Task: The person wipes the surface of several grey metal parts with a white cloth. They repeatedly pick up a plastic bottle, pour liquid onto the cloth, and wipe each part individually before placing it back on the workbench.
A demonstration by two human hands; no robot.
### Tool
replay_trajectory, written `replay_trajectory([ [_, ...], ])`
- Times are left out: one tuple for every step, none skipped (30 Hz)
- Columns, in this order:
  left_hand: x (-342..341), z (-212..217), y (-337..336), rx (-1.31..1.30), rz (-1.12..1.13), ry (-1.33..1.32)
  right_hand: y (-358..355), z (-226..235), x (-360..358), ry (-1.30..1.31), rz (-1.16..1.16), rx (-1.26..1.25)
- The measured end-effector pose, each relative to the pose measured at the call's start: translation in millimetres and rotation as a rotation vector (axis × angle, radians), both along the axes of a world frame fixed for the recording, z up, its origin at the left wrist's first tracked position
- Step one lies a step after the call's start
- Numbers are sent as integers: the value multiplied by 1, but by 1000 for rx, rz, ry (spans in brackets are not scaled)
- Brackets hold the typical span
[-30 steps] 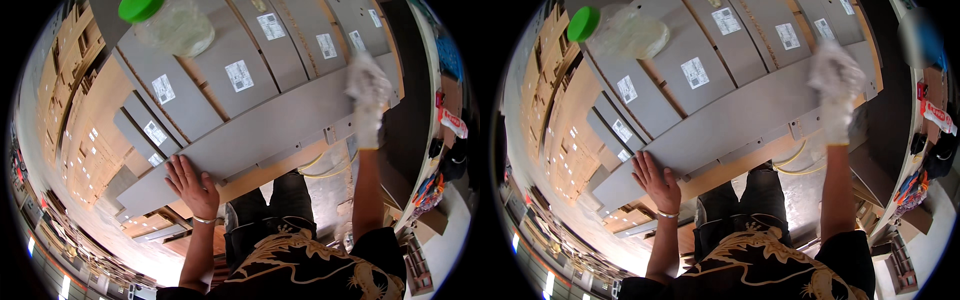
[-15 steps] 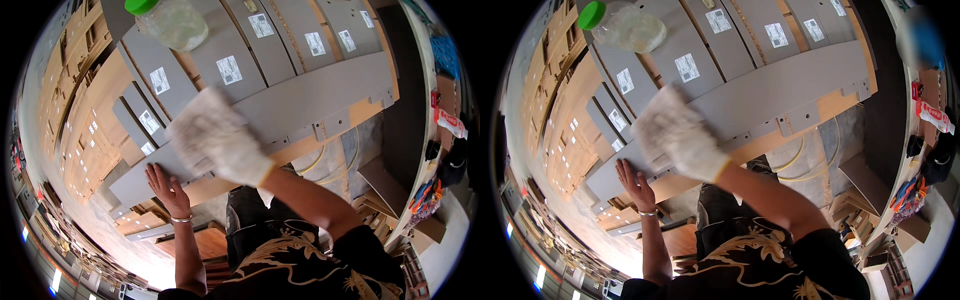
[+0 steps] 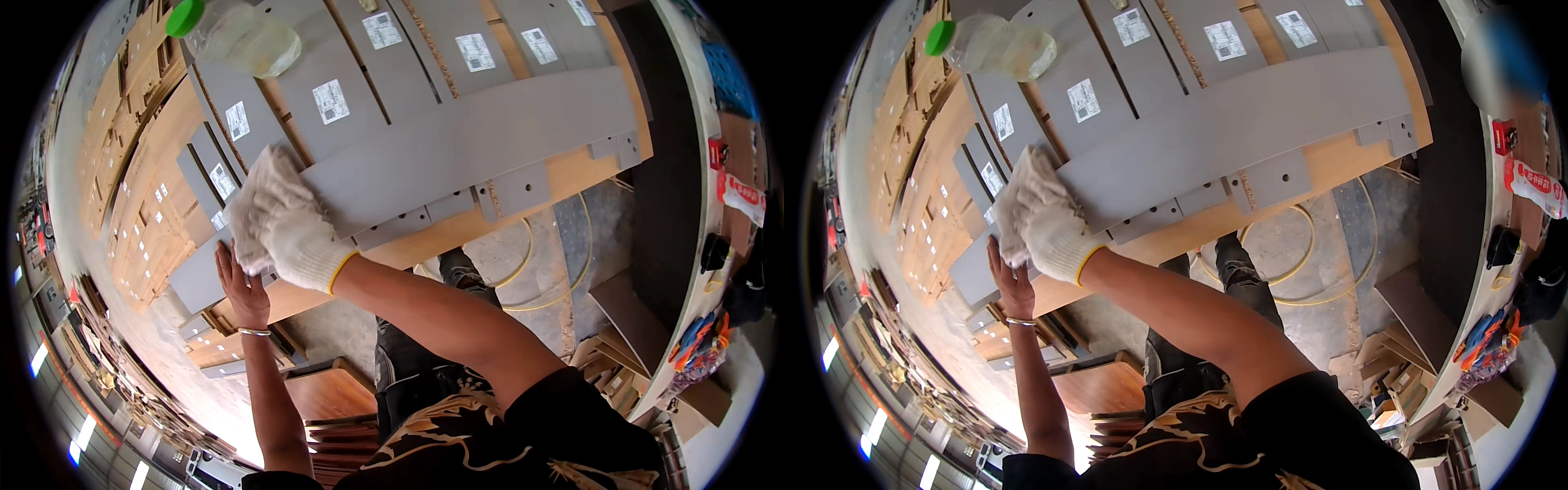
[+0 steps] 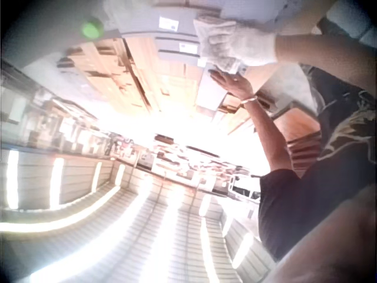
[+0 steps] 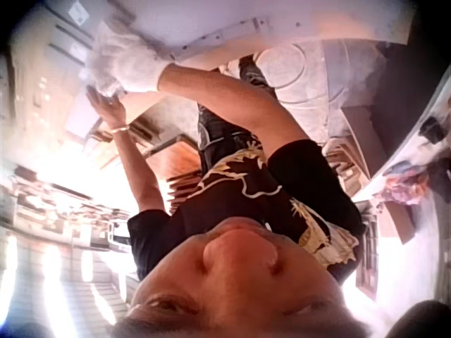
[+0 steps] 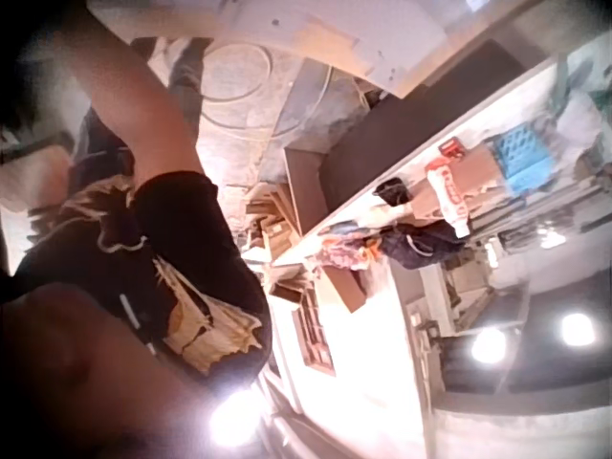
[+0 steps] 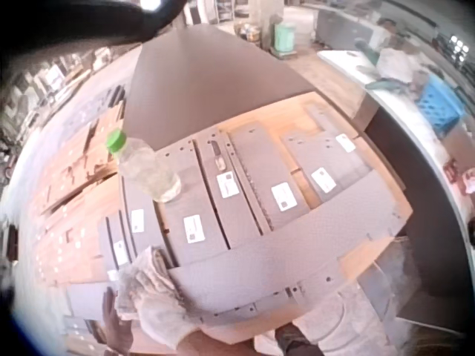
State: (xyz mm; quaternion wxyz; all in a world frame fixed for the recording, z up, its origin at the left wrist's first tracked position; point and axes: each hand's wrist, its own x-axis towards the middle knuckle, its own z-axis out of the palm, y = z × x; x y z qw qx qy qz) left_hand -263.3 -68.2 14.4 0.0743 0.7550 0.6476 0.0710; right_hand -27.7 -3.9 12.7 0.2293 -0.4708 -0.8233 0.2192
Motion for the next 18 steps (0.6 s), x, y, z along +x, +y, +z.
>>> replay_trajectory([
  [-9,-2,-5,3,1,5,-11,2,6,30,50,-37],
  [-10,-4,-10,4,-2,1,-24,7,27,51,97,-75],
  [6,-2,-9,-68,60,6,-35,9,59,56,132,-118],
  [7,-2,-14,-76,99,42,-40,21,96,2,158,-209],
  [14,-6,-14,-81,124,66,-55,-7,132,203,30,-158],
  [13,-8,-19,-90,164,103,-65,-13,182,108,-127,-110],
  [14,-11,-24,-121,213,72,-70,-3,237,-40,-271,-120],
  [18,-13,-24,-97,203,61,-64,4,292,-267,-316,118],
  [23,-16,-21,-72,190,49,-66,3,346,-263,-538,-141],
  [27,-18,-20,-51,178,42,-67,1,365,-346,-638,-161],
  [28,-20,-18,-31,168,58,-63,0,381,-426,-731,-183],
  [28,-20,-19,-34,167,61,-63,-5,384,-597,-697,48],
  [28,-20,-21,-36,167,64,-65,-9,386,-763,-651,282],
  [28,-21,-21,-38,165,70,-72,-18,354,-434,-670,58],
  [30,-22,-21,-31,164,67,-79,-24,322,-104,-723,-132],
  [29,-21,-21,-30,164,73,-90,-19,271,-5,-608,-226],
  [29,-22,-21,-30,161,71,-97,-9,224,85,-495,-317],
  [27,-21,-22,-32,160,60,-91,8,182,-95,-288,-373],
])
